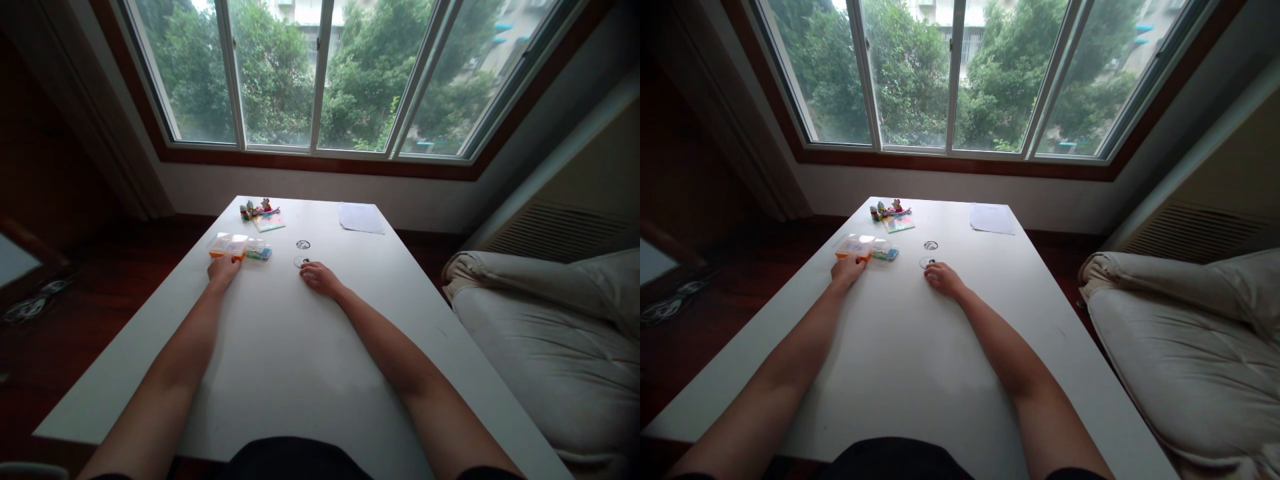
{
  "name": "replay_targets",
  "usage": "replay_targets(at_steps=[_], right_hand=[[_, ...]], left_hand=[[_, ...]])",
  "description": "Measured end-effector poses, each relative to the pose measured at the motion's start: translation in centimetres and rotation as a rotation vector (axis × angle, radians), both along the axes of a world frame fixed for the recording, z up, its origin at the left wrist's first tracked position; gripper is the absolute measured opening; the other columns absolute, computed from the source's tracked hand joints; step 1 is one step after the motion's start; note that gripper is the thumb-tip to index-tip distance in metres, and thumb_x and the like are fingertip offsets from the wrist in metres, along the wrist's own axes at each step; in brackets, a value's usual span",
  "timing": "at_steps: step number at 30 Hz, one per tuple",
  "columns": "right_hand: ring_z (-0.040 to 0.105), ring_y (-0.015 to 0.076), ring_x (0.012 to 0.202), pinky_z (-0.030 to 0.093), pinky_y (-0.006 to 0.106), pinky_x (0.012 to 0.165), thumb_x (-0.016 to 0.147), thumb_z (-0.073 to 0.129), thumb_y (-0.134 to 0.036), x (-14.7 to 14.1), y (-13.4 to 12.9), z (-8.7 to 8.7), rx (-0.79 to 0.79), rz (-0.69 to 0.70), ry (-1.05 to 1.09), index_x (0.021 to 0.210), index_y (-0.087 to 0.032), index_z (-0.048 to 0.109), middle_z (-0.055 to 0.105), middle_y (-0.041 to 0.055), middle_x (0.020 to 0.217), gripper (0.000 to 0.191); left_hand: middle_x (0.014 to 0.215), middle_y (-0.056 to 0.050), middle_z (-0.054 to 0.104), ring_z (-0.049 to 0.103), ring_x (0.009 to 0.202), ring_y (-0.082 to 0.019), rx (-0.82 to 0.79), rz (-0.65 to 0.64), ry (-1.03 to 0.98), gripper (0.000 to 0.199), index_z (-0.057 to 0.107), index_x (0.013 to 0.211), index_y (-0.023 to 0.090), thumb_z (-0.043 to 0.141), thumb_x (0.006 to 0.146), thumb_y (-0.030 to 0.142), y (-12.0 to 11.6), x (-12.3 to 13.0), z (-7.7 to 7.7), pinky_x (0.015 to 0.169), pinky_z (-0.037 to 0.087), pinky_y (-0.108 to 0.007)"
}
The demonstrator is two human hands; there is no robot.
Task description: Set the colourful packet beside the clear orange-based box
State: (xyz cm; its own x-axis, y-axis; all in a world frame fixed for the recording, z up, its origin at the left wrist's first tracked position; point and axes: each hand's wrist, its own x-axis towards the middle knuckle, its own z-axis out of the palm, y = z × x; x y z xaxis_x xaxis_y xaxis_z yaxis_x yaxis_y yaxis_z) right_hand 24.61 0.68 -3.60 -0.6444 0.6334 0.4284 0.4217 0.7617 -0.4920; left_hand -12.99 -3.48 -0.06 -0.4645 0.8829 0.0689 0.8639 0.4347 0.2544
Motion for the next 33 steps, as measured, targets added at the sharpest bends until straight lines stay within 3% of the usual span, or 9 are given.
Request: replay_targets(at_steps=[16, 33], right_hand=[[0.058, 0.0231, 0.126, 0.046, 0.043, 0.11, 0.091, 0.063, -0.028, -0.12, 0.03, 0.07, -0.018, -0.016, -0.009, 0.107, -0.027, 0.075, 0.066, 0.0059, 0.131, 0.02], [0.059, 0.0232, 0.126, 0.047, 0.044, 0.11, 0.091, 0.064, -0.027, -0.16, -0.37, 0.57, -0.031, -0.027, 0.0, 0.105, -0.026, 0.076, 0.067, 0.0071, 0.13, 0.018]], left_hand=[[0.122, -0.018, 0.065, 0.055, 0.116, -0.037, 0.185, -0.037, 0.148, 0.031, 0.071, 0.098, 0.019, 0.052, 0.089, 0.041, 0.16, 0.5, -0.96, 0.095, 0.048, -0.049], [0.127, -0.017, 0.062, 0.051, 0.123, -0.036, 0.151, -0.066, 0.07, 0.03, 0.07, 0.105, 0.02, 0.053, 0.09, 0.041, -0.04, 1.04, -0.11, 0.102, 0.046, -0.047]])
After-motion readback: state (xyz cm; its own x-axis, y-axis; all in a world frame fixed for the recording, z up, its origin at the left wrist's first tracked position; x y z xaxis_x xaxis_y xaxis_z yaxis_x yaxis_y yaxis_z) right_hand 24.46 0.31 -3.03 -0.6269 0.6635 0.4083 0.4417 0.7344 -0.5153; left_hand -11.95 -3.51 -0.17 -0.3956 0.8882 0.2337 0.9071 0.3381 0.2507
